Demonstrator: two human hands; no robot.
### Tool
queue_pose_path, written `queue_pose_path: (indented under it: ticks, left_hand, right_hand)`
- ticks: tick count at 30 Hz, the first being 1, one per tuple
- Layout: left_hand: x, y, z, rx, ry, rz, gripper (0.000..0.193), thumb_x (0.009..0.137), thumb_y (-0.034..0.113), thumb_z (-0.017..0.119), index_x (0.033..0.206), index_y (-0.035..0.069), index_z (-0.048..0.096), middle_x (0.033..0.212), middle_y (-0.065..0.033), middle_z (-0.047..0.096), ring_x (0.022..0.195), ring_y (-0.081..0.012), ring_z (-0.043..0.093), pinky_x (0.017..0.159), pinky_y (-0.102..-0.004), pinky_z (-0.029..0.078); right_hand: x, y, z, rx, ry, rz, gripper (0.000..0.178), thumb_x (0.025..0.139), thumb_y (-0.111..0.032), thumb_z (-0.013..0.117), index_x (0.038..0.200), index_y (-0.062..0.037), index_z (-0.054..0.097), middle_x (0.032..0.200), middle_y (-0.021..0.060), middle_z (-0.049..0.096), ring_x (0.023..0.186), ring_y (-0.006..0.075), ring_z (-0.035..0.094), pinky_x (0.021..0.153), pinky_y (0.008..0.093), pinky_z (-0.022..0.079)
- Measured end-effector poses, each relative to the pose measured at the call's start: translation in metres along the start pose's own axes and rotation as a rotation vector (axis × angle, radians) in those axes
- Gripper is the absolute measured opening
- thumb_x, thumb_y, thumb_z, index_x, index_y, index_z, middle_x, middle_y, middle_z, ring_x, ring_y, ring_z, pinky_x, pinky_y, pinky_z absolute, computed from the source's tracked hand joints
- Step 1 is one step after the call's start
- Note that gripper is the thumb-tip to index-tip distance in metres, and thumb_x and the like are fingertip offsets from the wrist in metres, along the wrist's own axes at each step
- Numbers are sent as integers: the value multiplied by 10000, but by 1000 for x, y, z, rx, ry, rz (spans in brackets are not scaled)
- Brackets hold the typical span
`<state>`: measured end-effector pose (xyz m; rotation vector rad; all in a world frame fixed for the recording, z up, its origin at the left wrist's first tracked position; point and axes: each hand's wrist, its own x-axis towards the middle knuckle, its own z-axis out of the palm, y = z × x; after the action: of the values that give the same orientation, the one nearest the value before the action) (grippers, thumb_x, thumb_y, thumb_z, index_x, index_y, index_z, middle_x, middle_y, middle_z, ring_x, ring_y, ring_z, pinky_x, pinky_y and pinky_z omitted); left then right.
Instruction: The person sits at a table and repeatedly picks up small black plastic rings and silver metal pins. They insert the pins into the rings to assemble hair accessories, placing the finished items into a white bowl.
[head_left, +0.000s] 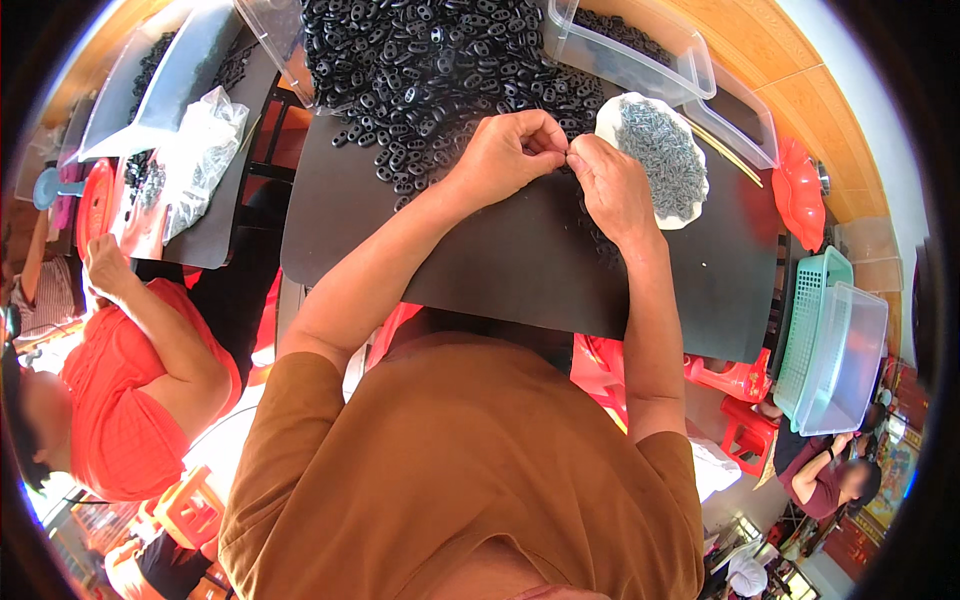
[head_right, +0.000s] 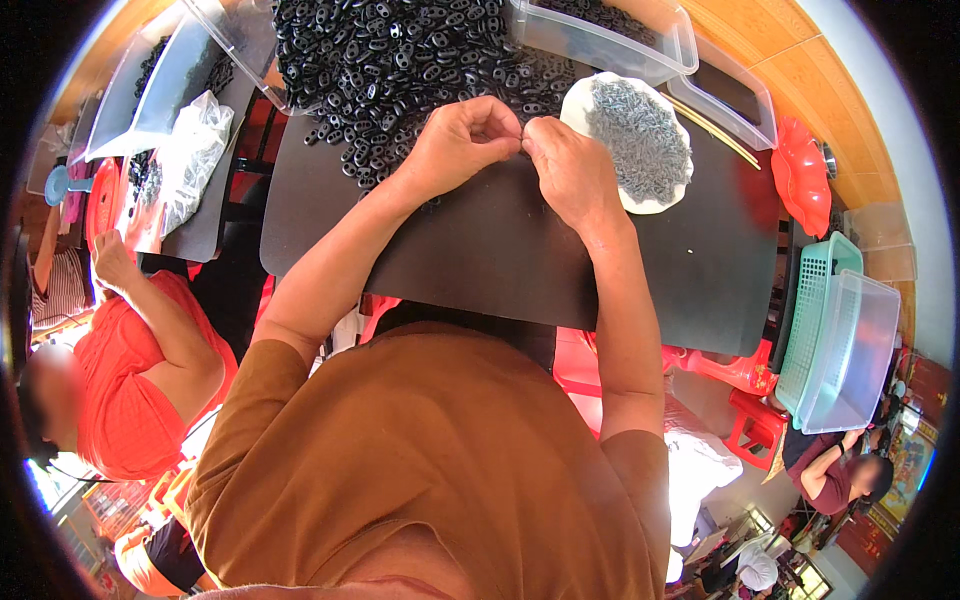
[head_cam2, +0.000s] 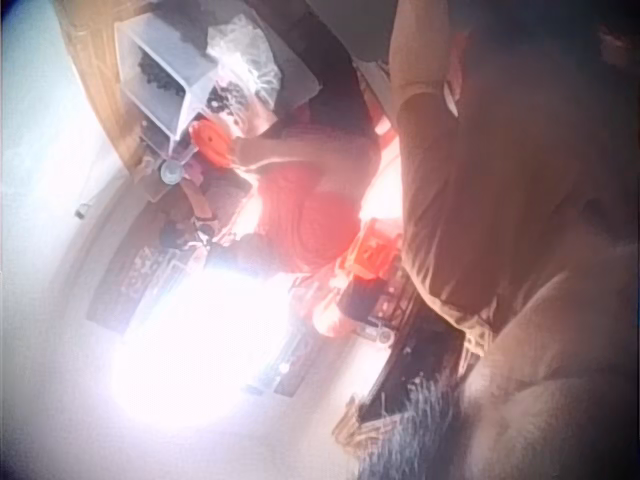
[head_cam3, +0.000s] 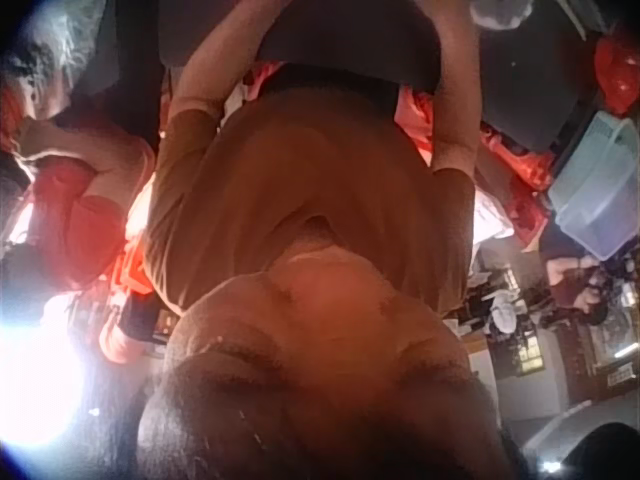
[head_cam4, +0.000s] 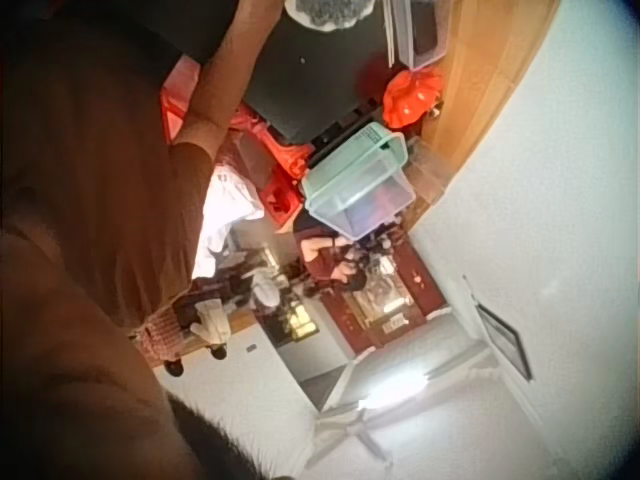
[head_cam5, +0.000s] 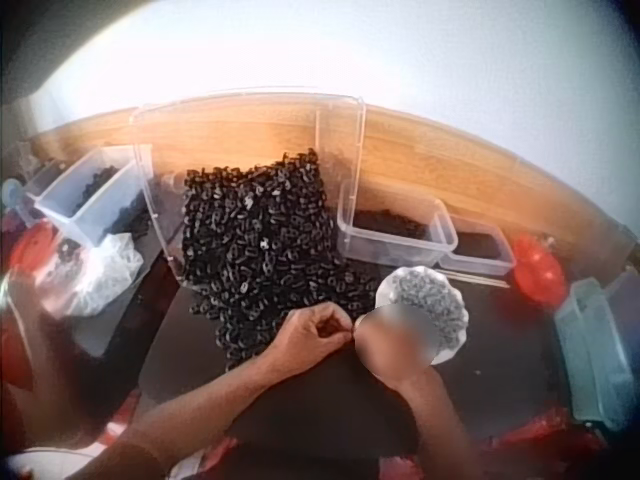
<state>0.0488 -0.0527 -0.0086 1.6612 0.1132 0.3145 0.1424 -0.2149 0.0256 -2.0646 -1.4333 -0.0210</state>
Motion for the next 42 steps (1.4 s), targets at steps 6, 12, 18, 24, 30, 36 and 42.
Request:
queue_pose_path:
  ticks: [6, 12, 18, 24, 30, 36, 42]
  left_hand:
    - [0, -5, 3, -193, 7, -43, 100, 854, -1, 692, 926, 21, 627, 847, -37, 691, 784, -94, 657, 738, -246, 542]
    - [5, -11, 2, -400, 40, -72, 98, 872, 25, 709, 927, 28, 627, 886, -38, 681, 818, -110, 662, 754, -255, 555]
    - [4, -9, 2, -442, 57, -90, 107, 872, 38, 720, 934, 33, 633, 924, -32, 675, 840, -111, 661, 766, -258, 560]
    - [3, -11, 4, -421, 51, -77, 96, 875, 33, 713, 936, 30, 638, 926, -32, 678, 847, -107, 660, 769, -250, 550]
    - [2, -17, 7, -392, 49, -68, 83, 878, 28, 705, 928, 26, 640, 908, -32, 678, 842, -107, 661, 765, -251, 551]
    - [3, -11, 8, -417, 100, -59, 85, 875, 27, 710, 917, 26, 636, 896, -30, 676, 834, -111, 662, 772, -255, 555]
    - [1, -7, 9, -378, 92, -62, 85, 873, 31, 712, 912, 25, 636, 890, -32, 682, 819, -104, 659, 774, -250, 552]
  right_hand:
    - [1, -1, 0, 25, 5, 48, 181, 954, -195, 543, 849, -48, 541, 783, 146, 596, 734, 380, 594, 610, 446, 449]
    - [0, 7, -3, 383, 46, 241, 207, 984, -248, 564, 1027, -60, 640, 830, 98, 672, 681, 213, 656, 607, 319, 492]
    - [1, 0, 1, 573, 150, 280, 179, 958, -165, 619, 1079, -38, 654, 842, 56, 695, 720, 119, 679, 638, 261, 534]
    - [1, 4, 9, 538, 130, 293, 74, 934, -64, 624, 965, -9, 663, 813, 53, 696, 682, 119, 676, 615, 254, 536]
    - [1, 3, 6, 485, 81, 312, 63, 926, -61, 636, 943, -6, 661, 780, 45, 695, 658, 119, 670, 597, 251, 526]
    - [2, 2, 7, 599, 173, 314, 139, 954, -121, 616, 1050, -29, 656, 812, 43, 696, 664, 125, 675, 591, 252, 520]
    - [1, 5, 8, 485, 129, 254, 104, 974, -124, 578, 1006, -36, 624, 833, 64, 680, 677, 132, 673, 600, 265, 520]
